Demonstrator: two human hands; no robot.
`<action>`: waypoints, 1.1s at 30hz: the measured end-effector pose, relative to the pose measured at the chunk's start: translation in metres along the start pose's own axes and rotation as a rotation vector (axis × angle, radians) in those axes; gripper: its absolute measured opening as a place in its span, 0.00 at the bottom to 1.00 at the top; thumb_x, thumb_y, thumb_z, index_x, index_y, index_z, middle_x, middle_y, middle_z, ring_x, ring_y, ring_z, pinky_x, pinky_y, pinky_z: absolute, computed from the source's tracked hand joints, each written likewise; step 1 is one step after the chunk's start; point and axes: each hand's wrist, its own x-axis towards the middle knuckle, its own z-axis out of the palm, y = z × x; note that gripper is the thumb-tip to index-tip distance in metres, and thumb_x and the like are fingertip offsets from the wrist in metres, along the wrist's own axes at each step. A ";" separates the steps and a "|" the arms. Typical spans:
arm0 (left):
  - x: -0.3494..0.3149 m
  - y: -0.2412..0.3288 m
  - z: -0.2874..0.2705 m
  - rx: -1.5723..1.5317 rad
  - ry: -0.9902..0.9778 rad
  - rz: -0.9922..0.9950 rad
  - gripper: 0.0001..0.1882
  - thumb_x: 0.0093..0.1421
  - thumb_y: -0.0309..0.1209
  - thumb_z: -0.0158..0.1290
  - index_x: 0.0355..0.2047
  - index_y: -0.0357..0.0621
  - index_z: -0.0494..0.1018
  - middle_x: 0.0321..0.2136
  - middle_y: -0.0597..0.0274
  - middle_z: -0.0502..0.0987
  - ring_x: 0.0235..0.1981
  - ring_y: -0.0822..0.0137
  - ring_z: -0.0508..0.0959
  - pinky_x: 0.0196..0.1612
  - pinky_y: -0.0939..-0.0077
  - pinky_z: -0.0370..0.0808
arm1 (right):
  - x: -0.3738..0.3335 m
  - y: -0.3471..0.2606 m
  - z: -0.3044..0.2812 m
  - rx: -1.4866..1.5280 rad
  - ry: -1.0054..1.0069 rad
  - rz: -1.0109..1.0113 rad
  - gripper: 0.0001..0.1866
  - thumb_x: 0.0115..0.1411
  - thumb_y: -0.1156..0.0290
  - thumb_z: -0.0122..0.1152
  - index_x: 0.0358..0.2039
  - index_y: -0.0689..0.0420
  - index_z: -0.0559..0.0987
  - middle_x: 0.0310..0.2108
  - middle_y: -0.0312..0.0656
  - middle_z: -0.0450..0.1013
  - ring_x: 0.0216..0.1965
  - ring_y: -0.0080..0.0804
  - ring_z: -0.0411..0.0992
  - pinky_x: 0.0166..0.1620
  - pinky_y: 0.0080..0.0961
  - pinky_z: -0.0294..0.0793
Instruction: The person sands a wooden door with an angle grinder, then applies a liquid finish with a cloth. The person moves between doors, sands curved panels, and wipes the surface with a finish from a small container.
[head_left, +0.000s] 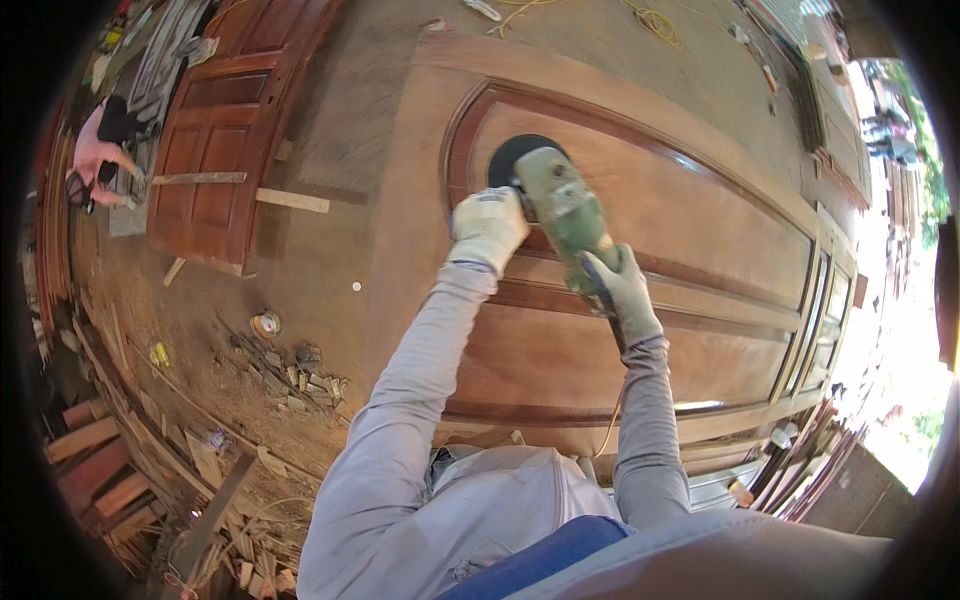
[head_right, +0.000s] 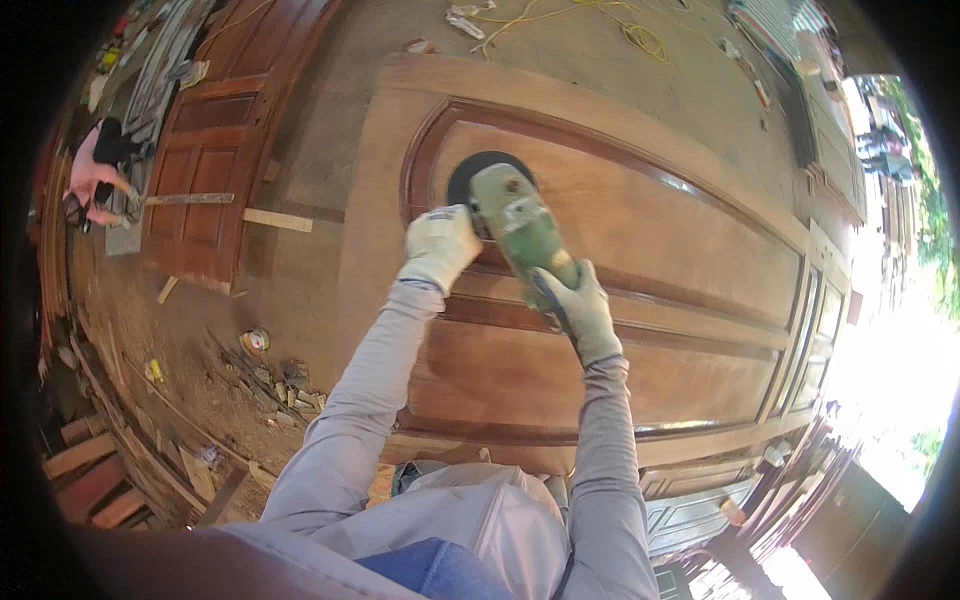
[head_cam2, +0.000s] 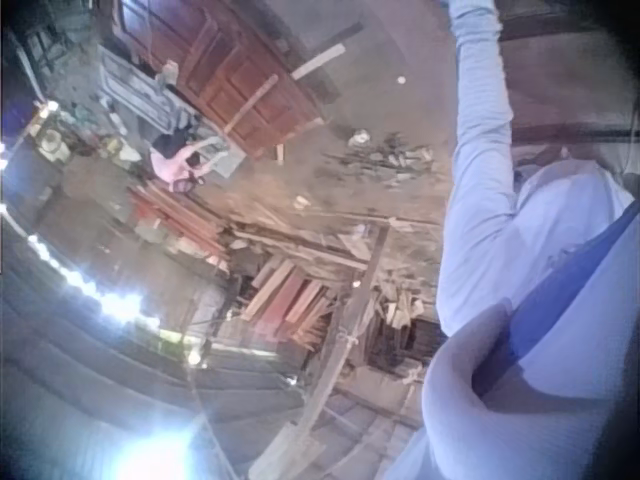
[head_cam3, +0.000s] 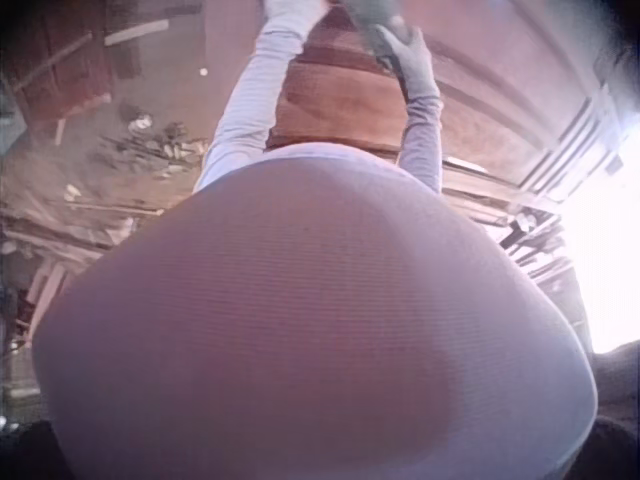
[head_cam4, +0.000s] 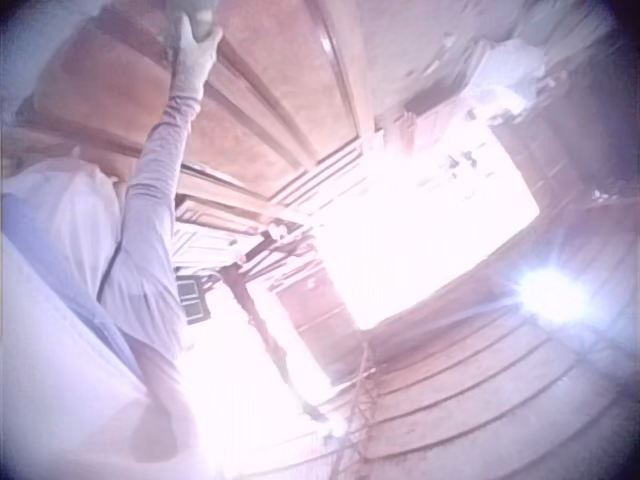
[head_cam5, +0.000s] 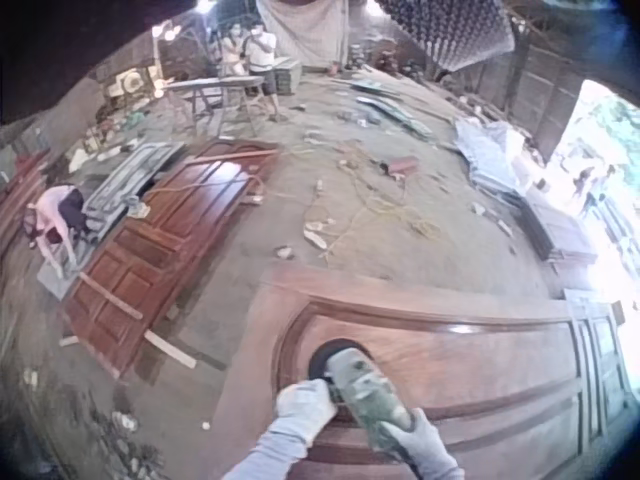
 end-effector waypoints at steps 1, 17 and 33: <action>-0.005 -0.008 -0.004 0.017 0.029 0.002 0.10 0.53 0.36 0.57 0.30 0.47 0.83 0.30 0.50 0.83 0.34 0.51 0.85 0.38 0.56 0.81 | -0.003 -0.009 0.005 -0.009 -0.032 0.025 0.24 0.58 0.56 0.71 0.44 0.61 0.75 0.37 0.43 0.77 0.31 0.23 0.75 0.29 0.24 0.76; -0.012 0.140 0.046 -0.032 -0.302 0.087 0.12 0.54 0.35 0.56 0.35 0.46 0.84 0.36 0.49 0.84 0.41 0.51 0.84 0.43 0.59 0.81 | -0.009 0.082 -0.117 0.074 0.118 0.120 0.28 0.54 0.51 0.73 0.46 0.56 0.74 0.30 0.42 0.76 0.24 0.25 0.74 0.22 0.25 0.73; 0.008 0.240 0.091 0.062 -0.288 0.401 0.12 0.55 0.36 0.55 0.35 0.47 0.84 0.38 0.49 0.84 0.41 0.51 0.84 0.44 0.57 0.81 | -0.013 0.135 -0.178 0.373 0.217 0.262 0.27 0.57 0.51 0.70 0.47 0.57 0.72 0.28 0.43 0.76 0.20 0.29 0.74 0.20 0.26 0.71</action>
